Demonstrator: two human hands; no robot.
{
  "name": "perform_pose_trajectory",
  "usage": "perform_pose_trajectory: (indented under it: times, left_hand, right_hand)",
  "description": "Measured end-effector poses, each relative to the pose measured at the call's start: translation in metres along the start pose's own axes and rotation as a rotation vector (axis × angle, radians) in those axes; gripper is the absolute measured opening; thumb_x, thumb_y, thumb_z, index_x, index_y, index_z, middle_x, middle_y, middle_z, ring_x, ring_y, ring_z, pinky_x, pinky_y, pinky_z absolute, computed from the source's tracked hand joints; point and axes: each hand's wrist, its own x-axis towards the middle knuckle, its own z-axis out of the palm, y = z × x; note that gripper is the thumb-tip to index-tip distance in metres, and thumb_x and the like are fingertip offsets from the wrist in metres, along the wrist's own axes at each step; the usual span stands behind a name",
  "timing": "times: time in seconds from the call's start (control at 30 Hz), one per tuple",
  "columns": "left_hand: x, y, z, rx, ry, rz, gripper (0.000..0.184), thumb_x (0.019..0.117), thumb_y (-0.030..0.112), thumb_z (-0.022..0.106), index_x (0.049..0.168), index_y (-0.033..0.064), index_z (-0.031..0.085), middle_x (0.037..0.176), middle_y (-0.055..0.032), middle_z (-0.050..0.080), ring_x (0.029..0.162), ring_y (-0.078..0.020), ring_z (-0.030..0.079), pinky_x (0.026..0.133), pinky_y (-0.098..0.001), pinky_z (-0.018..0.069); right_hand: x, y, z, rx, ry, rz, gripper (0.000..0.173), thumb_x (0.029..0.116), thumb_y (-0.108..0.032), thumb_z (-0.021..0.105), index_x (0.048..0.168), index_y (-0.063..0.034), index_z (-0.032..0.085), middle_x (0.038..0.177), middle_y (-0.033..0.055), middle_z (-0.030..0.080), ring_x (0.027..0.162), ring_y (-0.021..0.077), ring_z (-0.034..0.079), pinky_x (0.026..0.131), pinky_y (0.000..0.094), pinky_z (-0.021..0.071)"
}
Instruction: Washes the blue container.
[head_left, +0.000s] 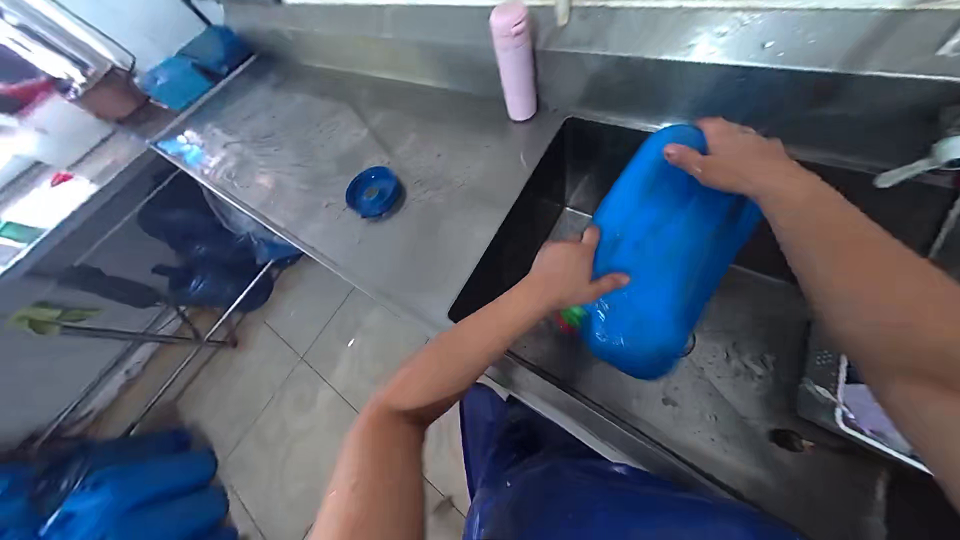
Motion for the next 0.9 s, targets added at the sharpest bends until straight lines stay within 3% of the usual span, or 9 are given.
perform_pose_trajectory:
  times: [0.1, 0.2, 0.37, 0.43, 0.53, 0.6, 0.67, 0.77, 0.9]
  left_hand:
    - [-0.054, -0.080, -0.006, -0.159, -0.077, -0.014, 0.048, 0.1037, 0.033, 0.058, 0.135, -0.0033, 0.061, 0.133, -0.0255, 0.063, 0.127, -0.0399, 0.059, 0.108, -0.0588, 0.0442]
    - [-0.061, -0.204, -0.037, -0.053, 0.276, -0.160, 0.040, 0.1001, 0.018, 0.064, 0.133, -0.0050, 0.062, 0.143, -0.0277, 0.055, 0.137, -0.0429, 0.051, 0.114, -0.0595, 0.0381]
    - [-0.041, -0.385, -0.092, 0.094, 0.420, -0.281, 0.033, 0.1022, 0.013, 0.059, 0.123, -0.0111, 0.064, 0.156, -0.0321, 0.038, 0.149, -0.0514, 0.028, 0.119, -0.0678, 0.0231]
    - [-0.036, -0.398, -0.103, -0.076, 0.518, -0.265, 0.029, 0.1061, 0.008, 0.050, 0.115, -0.0156, 0.064, 0.148, -0.0303, 0.050, 0.143, -0.0449, 0.043, 0.117, -0.0598, 0.0335]
    - [-0.033, -0.412, -0.147, -0.632, 0.861, -0.296, 0.036, 0.1090, 0.017, 0.038, 0.120, -0.0112, 0.057, 0.109, -0.0179, 0.065, 0.101, -0.0184, 0.065, 0.094, -0.0400, 0.0526]
    - [-0.034, -0.442, -0.175, -0.511, 0.802, -0.326, 0.041, 0.1103, 0.021, 0.036, 0.123, -0.0108, 0.058, 0.108, -0.0249, 0.065, 0.101, -0.0275, 0.065, 0.094, -0.0482, 0.0510]
    - [-0.030, -0.477, -0.190, -0.145, 0.661, -0.373, 0.041, 0.1115, 0.019, 0.038, 0.129, -0.0119, 0.058, 0.121, -0.0404, 0.061, 0.119, -0.0566, 0.058, 0.099, -0.0739, 0.0393]
    - [-0.015, -0.534, -0.163, 0.136, 0.707, -0.506, 0.033, 0.1035, 0.006, 0.049, 0.131, -0.0108, 0.057, 0.155, -0.0406, 0.032, 0.146, -0.0609, 0.025, 0.113, -0.0808, 0.0162]
    - [0.042, -0.501, -0.141, 0.059, 0.740, -0.615, 0.058, 0.1011, 0.018, 0.053, 0.150, -0.0094, 0.039, 0.165, -0.0355, 0.010, 0.154, -0.0533, 0.004, 0.118, -0.0753, 0.0055]
  right_hand:
    - [-0.006, -0.071, 0.006, -0.113, -0.182, -0.361, 0.076, 0.0948, -0.060, 0.064, 0.146, -0.0048, 0.052, 0.142, 0.0273, 0.056, 0.137, 0.0528, 0.045, 0.106, 0.0854, 0.0194]
    - [-0.003, -0.064, 0.028, -0.256, -0.142, -0.548, 0.092, 0.0762, -0.076, 0.067, 0.145, -0.0166, 0.058, 0.145, 0.0147, 0.059, 0.141, 0.0436, 0.046, 0.108, 0.0821, 0.0205]
    - [0.074, -0.020, 0.014, -0.122, 0.036, 0.161, 0.054, 0.1036, -0.044, 0.059, 0.140, -0.0049, 0.061, 0.135, 0.0376, 0.057, 0.131, 0.0624, 0.046, 0.100, 0.0868, 0.0234]
    - [0.069, -0.038, 0.025, -0.160, 0.149, 0.344, 0.067, 0.1031, -0.057, 0.052, 0.134, 0.0014, 0.062, 0.128, 0.0431, 0.058, 0.126, 0.0655, 0.048, 0.098, 0.0867, 0.0260]
    - [0.038, -0.065, 0.033, -0.251, 0.107, -0.039, 0.060, 0.0973, -0.047, 0.061, 0.130, 0.0032, 0.065, 0.128, 0.0338, 0.063, 0.125, 0.0557, 0.054, 0.105, 0.0792, 0.0287]
    - [0.033, -0.054, 0.034, -0.280, 0.095, -0.248, 0.073, 0.0871, -0.058, 0.055, 0.128, 0.0012, 0.067, 0.132, 0.0277, 0.064, 0.129, 0.0513, 0.054, 0.107, 0.0787, 0.0260]
    - [0.044, -0.045, 0.028, -0.232, 0.105, -0.010, 0.059, 0.0994, -0.047, 0.056, 0.131, 0.0018, 0.065, 0.132, 0.0323, 0.062, 0.129, 0.0563, 0.052, 0.105, 0.0820, 0.0253]
    - [0.072, -0.061, 0.033, -0.224, 0.196, 0.498, 0.067, 0.1036, -0.058, 0.049, 0.136, -0.0002, 0.062, 0.134, 0.0380, 0.058, 0.133, 0.0589, 0.047, 0.106, 0.0823, 0.0240]
    - [0.058, -0.046, 0.040, -0.243, 0.224, -0.034, 0.056, 0.0962, -0.047, 0.054, 0.125, -0.0020, 0.070, 0.126, 0.0270, 0.067, 0.124, 0.0506, 0.059, 0.108, 0.0768, 0.0289]
